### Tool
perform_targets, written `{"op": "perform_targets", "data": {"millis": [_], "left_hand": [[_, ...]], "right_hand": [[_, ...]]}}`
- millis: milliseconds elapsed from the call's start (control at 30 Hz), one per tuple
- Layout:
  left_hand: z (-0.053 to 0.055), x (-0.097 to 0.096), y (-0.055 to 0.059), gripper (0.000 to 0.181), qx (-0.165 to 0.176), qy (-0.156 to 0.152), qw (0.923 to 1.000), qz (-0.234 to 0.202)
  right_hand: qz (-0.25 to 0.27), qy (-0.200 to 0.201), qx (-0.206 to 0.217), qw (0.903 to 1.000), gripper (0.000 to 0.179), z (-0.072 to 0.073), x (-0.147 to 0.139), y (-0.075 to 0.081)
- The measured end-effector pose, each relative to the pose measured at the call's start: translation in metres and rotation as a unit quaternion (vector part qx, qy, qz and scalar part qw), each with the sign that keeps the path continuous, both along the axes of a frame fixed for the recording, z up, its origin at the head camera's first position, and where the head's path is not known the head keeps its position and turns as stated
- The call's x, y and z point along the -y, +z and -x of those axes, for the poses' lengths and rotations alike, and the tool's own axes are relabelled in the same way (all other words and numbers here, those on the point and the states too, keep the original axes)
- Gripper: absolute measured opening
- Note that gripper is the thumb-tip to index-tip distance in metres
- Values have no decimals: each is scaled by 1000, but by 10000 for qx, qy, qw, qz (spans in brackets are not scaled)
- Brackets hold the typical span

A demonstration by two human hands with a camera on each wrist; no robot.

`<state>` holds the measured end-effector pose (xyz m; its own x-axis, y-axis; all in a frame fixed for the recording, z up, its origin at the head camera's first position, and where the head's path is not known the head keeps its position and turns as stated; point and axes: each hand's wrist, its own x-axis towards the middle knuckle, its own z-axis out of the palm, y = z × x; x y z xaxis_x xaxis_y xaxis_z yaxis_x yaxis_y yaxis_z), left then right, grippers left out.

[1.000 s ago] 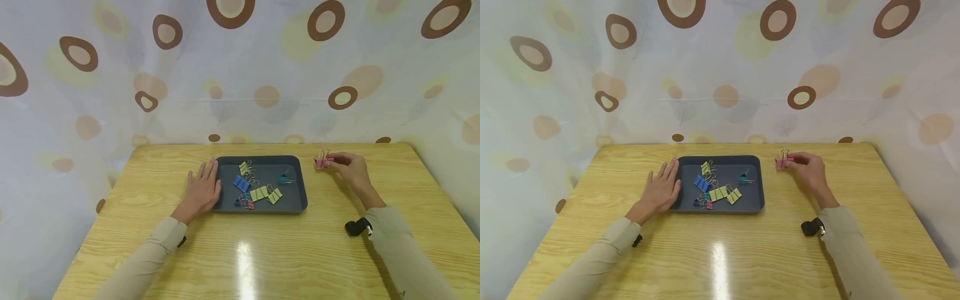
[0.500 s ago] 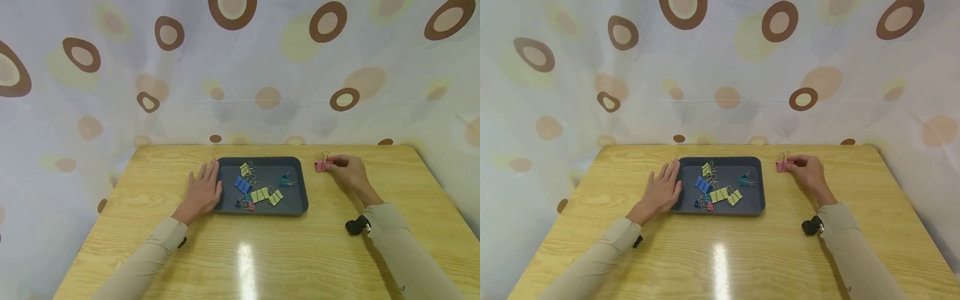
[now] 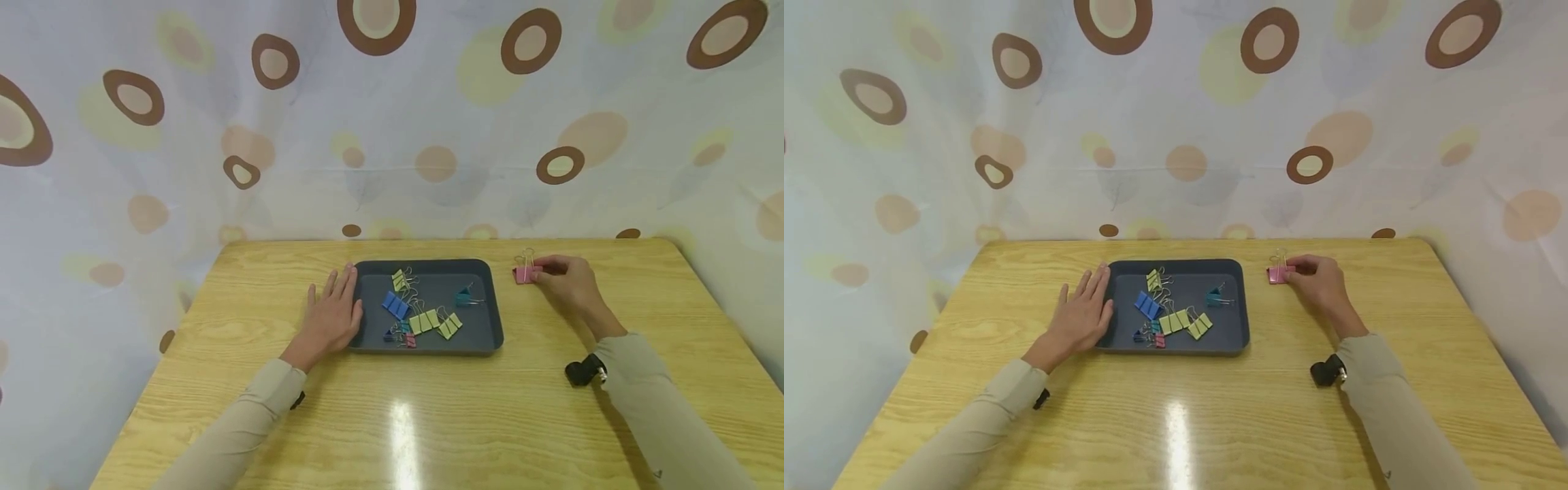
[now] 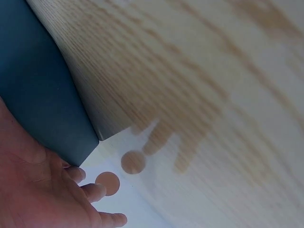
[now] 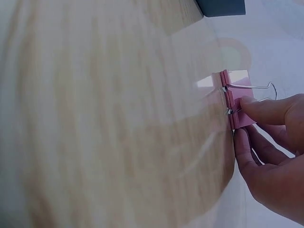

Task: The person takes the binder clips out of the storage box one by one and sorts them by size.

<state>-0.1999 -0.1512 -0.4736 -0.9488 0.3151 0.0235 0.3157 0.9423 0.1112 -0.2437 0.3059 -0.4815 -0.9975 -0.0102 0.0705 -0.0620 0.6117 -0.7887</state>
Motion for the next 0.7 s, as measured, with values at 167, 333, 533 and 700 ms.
{"op": "perform_targets", "data": {"millis": [167, 333, 533, 700], "left_hand": [[0, -1, 0, 65, 28, -4, 10000, 44], [0, -2, 0, 65, 22, -44, 10000, 21], [-2, -1, 1, 65, 50, -6, 10000, -26], [0, 0, -1, 65, 17, 12, 10000, 2]], "right_hand": [[291, -41, -86, 9995, 42, -5, -4, 2], [1025, -298, -311, 9938, 43, -16, -9, 7], [1282, -266, -428, 9905, 41, -28, -8, 15], [1386, -28, -526, 9889, 40, -36, 2, 24]]}}
